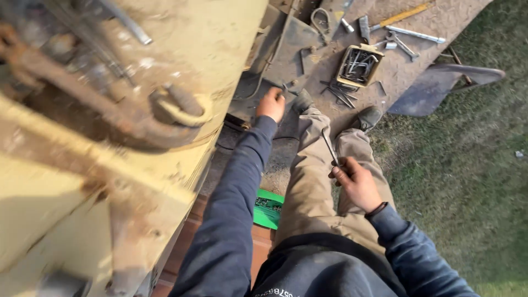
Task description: The person uses wrenches to loosen and remove bolts from a compartment on a yellow machine, placing the removed bolts into a green tray. They then handle a metal bracket and a hex key, fitting the bracket near the machine before returning to work on the compartment.
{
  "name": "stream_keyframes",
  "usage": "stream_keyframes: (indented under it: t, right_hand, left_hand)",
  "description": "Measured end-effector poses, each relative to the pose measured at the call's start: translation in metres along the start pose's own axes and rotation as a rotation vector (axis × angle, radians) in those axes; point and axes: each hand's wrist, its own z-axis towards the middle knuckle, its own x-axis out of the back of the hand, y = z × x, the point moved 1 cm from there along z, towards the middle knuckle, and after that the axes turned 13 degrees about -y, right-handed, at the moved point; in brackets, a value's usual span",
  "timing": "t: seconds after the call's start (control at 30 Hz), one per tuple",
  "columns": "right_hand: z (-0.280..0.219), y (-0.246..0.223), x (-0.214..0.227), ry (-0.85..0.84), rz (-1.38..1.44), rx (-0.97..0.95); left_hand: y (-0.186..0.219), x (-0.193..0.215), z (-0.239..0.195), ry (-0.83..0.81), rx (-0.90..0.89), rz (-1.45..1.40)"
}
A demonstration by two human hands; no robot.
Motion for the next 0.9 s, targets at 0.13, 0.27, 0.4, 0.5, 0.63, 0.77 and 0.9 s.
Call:
stream_keyframes:
  t: [0.13,0.27,0.4,0.5,0.63,0.77,0.9]
  right_hand:
    - [0.002,0.043,-0.004,-0.022,0.024,-0.161]
    - [0.013,0.051,0.0,-0.097,-0.045,-0.162]
    - [0.029,0.082,0.005,-0.053,0.097,-0.12]
    - [0.033,0.093,0.014,-0.008,0.304,-0.072]
    - [0.051,0.115,0.025,0.106,0.232,-0.118]
    - [0.086,0.169,0.023,0.142,0.26,-0.122]
    - [0.148,0.234,0.019,0.175,0.304,-0.069]
  left_hand:
    - [0.019,0.024,0.043,-0.013,0.061,0.109]
    - [0.019,0.026,0.064,-0.006,0.075,0.21]
    - [0.019,0.019,0.085,0.008,0.105,0.254]
    - [0.003,0.002,0.096,0.031,0.205,0.272]
    - [-0.004,-0.012,0.117,0.188,0.213,0.309]
    - [0.041,0.006,0.082,0.271,0.214,0.227]
    - [0.019,-0.004,0.069,0.4,-0.165,0.115]
